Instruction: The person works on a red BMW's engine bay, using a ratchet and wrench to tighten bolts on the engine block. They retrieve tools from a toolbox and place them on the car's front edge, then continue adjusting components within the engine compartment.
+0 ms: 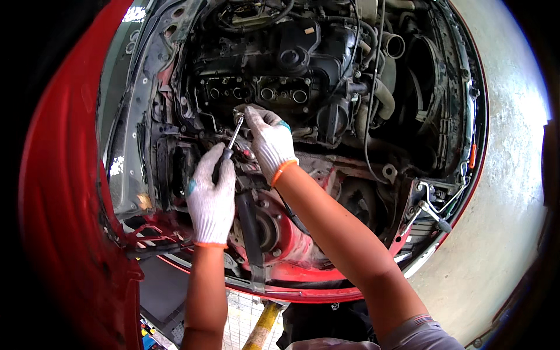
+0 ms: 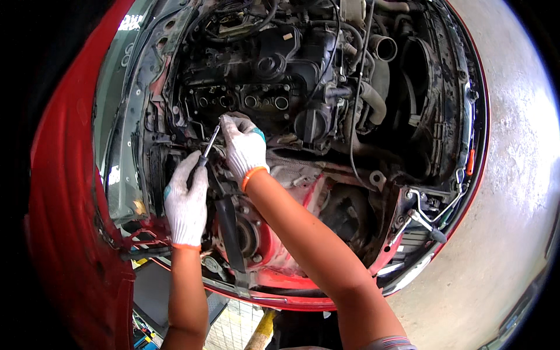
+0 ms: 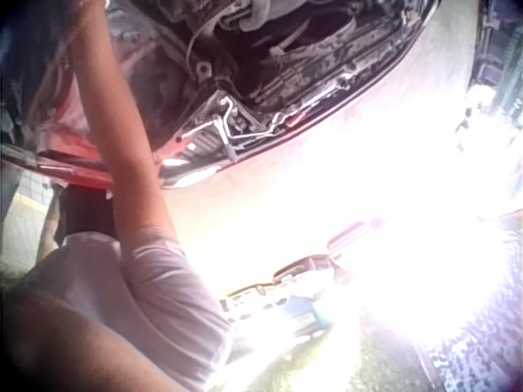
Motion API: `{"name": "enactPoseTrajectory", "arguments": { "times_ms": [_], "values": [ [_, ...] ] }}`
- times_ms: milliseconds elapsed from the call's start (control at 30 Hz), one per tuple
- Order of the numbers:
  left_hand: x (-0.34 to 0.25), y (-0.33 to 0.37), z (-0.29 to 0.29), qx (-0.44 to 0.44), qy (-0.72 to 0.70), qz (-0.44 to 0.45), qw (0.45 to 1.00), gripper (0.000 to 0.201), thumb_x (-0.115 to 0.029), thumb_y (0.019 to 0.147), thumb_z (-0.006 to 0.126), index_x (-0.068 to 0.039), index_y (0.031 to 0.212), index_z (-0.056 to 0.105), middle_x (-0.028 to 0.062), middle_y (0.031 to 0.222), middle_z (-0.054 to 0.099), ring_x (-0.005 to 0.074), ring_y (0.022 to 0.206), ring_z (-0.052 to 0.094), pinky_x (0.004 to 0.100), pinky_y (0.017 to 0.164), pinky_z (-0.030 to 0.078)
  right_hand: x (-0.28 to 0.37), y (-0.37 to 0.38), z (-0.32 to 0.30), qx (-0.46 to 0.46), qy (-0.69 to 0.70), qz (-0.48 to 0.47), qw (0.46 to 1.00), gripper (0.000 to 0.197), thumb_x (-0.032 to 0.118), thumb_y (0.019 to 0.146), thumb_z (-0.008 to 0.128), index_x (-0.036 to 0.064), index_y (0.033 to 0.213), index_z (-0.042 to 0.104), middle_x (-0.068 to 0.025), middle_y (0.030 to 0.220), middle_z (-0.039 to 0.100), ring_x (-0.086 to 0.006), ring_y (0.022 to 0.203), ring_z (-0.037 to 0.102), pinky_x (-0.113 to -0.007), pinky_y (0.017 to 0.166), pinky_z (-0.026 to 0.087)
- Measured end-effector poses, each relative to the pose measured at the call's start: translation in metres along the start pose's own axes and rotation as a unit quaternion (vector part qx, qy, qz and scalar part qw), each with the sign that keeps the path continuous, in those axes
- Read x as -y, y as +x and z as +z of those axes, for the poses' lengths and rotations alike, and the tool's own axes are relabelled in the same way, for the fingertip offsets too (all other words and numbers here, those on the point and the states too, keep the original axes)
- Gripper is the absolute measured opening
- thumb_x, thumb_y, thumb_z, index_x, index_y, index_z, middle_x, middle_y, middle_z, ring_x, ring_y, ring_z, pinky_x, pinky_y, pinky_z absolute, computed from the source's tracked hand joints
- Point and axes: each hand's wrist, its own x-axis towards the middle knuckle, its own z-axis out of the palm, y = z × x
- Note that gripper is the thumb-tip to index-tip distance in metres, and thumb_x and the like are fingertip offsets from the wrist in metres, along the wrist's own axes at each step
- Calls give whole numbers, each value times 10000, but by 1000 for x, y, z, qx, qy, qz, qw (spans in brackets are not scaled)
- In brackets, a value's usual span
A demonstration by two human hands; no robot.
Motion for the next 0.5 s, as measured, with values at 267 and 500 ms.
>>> {"name": "enactPoseTrajectory", "arguments": {
  "times_ms": [267,500],
  "values": [
    [6,99,-1,63,228,61,970,365,-176,1008,644,36,1303,671,193,1255,734,269,1171,711,344,1037,518,25,56,12,16,-409,-130,903,316,308,975,591,50,1041,762,-234,937,745,-405,918,723,-453,839,569],
    [-4,141,-4,116,317,91,937,364,-214,985,638,-7,1279,695,200,1228,733,322,1152,712,367,992,545,25,84,10,42,-540,-228,809,273,251,975,570,48,1010,750,-230,975,735,-403,933,717,-475,852,577]
  ]
}}
